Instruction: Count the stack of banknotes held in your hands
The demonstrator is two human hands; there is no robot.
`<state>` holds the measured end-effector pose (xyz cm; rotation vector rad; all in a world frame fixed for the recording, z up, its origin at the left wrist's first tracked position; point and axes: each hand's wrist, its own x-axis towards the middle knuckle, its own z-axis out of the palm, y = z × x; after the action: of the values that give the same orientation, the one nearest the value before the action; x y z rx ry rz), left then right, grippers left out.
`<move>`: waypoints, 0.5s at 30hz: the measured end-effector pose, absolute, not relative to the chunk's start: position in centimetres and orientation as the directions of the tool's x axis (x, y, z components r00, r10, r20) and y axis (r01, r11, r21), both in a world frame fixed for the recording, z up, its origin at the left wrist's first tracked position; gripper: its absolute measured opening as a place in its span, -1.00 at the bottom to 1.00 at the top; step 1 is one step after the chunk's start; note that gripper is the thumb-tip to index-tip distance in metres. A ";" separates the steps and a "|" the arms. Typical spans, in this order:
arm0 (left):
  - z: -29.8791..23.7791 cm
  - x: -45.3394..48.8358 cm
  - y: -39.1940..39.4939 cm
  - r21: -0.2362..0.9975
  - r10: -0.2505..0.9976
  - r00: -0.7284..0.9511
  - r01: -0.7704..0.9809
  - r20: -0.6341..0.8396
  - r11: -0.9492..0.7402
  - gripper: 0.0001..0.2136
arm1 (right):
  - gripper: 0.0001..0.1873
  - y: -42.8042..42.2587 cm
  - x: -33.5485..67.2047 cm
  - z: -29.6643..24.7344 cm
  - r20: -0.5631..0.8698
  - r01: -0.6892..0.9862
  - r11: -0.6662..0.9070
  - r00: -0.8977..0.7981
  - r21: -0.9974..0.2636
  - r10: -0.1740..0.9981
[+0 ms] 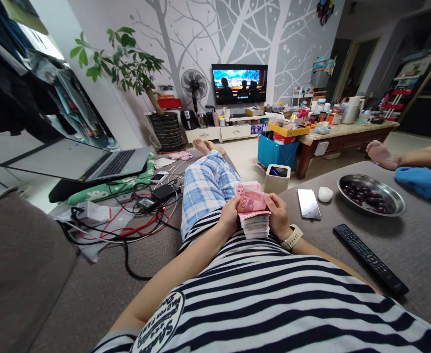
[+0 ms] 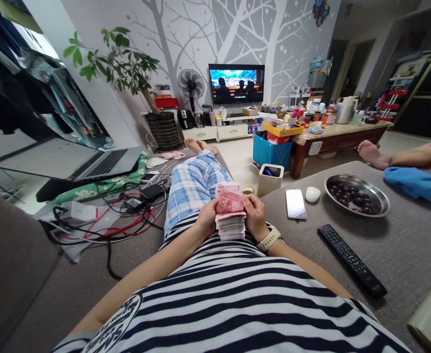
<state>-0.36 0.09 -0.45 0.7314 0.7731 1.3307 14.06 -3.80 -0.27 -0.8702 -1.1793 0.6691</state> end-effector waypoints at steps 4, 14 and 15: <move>-0.2 -0.4 -0.1 0.837 0.996 0.062 -0.539 -0.069 0.091 -0.86 | -0.59 -3.8 14.0 -0.1 0.506 -0.002 0.525 0.258 -0.851 0.823; 0.3 -0.1 -0.3 0.797 0.988 0.105 -0.584 -0.114 0.154 -0.85 | -0.60 -3.6 14.1 -0.8 0.498 -0.102 0.523 0.196 -0.846 0.845; 0.4 -0.1 -0.4 0.797 0.987 0.108 -0.583 -0.115 0.157 -0.86 | -0.62 -3.6 14.1 -0.8 0.502 -0.102 0.528 0.203 -0.843 0.841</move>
<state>-0.14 -0.35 0.42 0.6716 0.7580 1.2928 14.07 -3.58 -0.79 -0.7748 -1.1881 0.7588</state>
